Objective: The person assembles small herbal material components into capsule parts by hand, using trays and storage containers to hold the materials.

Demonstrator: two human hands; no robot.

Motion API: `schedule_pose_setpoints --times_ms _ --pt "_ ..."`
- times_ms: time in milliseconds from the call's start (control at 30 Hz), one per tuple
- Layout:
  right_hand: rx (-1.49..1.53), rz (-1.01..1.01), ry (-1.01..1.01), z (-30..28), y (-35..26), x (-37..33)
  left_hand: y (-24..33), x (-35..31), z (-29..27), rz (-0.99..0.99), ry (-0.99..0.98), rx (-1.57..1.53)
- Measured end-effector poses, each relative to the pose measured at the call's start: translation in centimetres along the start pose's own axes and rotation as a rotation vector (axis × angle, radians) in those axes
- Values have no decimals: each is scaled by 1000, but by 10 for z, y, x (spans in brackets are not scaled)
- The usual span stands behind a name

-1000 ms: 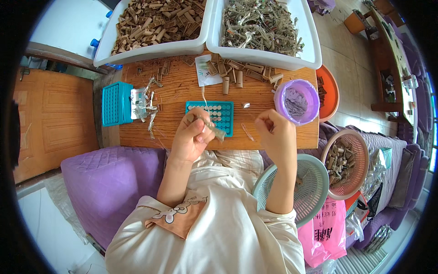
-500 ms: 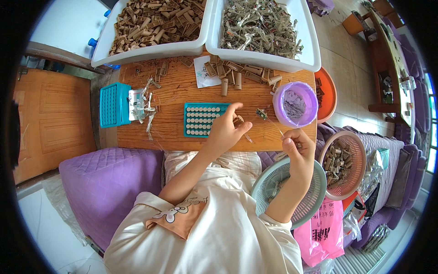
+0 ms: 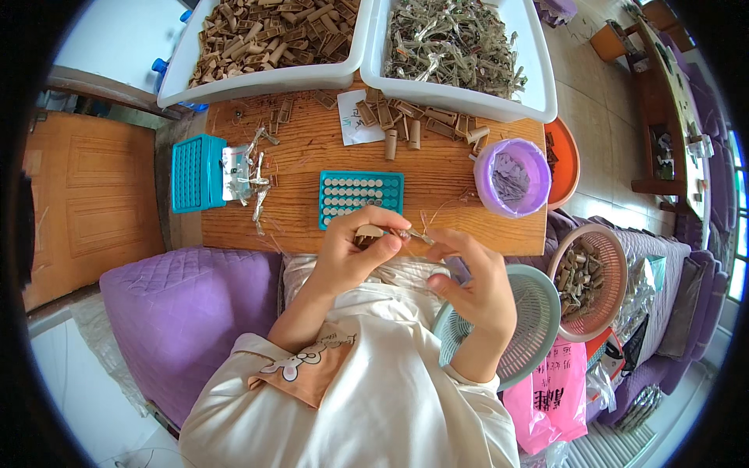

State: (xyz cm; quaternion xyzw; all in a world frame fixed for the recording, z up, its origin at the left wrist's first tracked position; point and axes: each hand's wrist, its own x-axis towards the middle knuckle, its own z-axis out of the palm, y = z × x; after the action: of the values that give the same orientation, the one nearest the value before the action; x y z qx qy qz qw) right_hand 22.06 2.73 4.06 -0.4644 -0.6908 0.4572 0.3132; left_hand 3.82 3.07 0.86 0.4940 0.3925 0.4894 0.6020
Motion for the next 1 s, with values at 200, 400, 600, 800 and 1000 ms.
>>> schedule_pose_setpoints --times_ms 200,400,600,800,1000 --pt "-120 -174 145 31 -8 9 6 -10 -10 -90 -42 48" --pt "-121 -184 219 44 -12 13 -5 -15 -15 24 11 -101" --pt "105 -84 344 55 -9 11 -4 -13 -10 45 97 -314" --pt "214 -53 511 77 -18 14 -4 -19 -4 -5 165 -597" --pt "162 -173 544 87 -22 18 -7 -24 -2 181 151 -591"
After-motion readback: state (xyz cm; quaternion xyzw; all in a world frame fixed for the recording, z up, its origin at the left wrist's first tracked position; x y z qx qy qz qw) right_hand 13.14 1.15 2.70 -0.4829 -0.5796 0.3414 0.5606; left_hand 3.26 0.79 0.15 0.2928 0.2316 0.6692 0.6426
